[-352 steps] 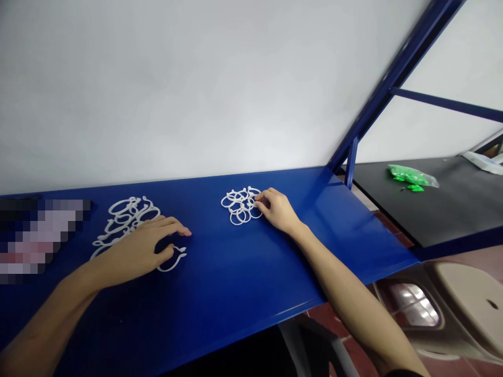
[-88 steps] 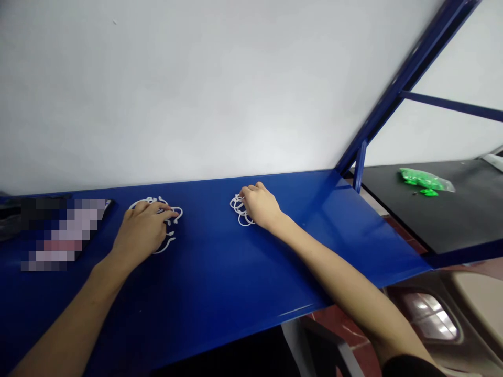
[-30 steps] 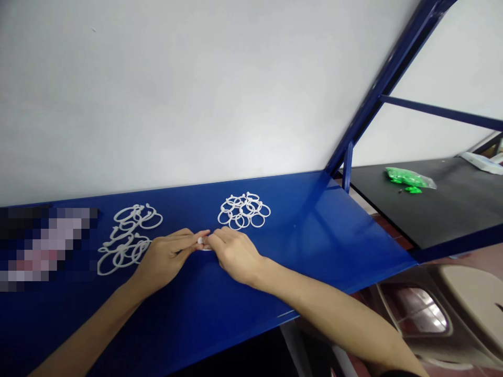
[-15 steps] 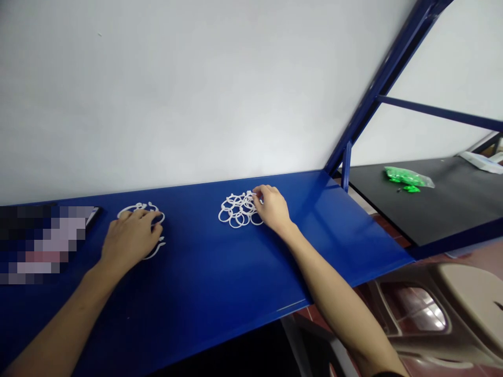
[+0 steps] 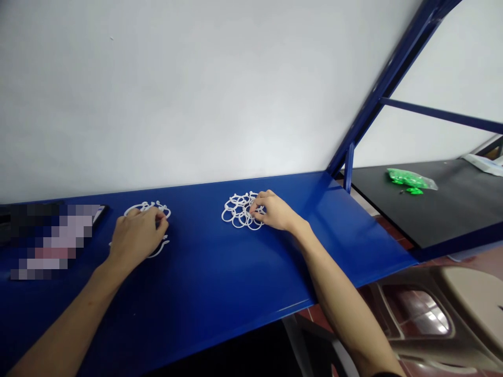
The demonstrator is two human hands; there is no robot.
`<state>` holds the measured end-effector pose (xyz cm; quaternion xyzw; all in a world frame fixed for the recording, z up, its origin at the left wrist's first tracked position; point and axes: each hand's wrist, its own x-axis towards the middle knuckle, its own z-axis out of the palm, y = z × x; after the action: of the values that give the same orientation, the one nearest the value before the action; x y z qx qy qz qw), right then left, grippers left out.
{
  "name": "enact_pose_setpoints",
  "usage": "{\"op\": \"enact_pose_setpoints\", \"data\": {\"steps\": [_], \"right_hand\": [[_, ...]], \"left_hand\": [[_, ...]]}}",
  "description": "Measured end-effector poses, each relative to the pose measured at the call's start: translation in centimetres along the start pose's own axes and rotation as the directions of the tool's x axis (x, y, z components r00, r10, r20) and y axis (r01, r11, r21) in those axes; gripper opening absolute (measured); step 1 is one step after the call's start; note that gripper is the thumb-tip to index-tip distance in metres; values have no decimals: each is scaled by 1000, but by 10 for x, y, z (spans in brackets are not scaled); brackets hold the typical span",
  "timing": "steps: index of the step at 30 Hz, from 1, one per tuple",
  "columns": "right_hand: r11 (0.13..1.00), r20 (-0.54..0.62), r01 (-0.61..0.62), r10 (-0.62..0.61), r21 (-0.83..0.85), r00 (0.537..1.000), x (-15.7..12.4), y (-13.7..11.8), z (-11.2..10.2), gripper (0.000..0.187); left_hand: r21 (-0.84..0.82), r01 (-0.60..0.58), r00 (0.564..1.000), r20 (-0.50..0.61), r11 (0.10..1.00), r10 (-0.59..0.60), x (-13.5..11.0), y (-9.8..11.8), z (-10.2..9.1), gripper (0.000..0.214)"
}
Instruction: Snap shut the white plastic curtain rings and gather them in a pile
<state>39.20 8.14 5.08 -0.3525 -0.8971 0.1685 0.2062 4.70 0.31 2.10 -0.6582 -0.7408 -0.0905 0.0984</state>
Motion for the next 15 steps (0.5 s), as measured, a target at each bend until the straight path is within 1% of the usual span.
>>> {"op": "enact_pose_setpoints", "data": {"steps": [2,5,8,11,13,15], "right_hand": [[1000,25,-1,1,2,1000,-1,-2,-1,6],[1000,67,-10,11,-18,998,-2,-3,0,7],[999,68,-4,6,-41,998,-2,-3,1,6],[997,4,7,-7,-79,1000,-1,-3,3,6],[994,-80,2,-11,-105,997,0,-6,6,8],[994,-175,0,-18,-105,984,1,-13,11,11]], "left_hand": [[-13,7,1000,-10,1000,-8,0,1,0,31],[-39,-11,1000,-9,999,11,0,1,2,28],[-69,-50,999,-18,996,48,-1,0,7,27],[-138,-92,995,-58,986,84,-1,-2,11,29],[-211,-106,991,-105,972,85,-1,0,9,32],[-322,-99,989,-136,942,58,-2,6,4,34]]}}
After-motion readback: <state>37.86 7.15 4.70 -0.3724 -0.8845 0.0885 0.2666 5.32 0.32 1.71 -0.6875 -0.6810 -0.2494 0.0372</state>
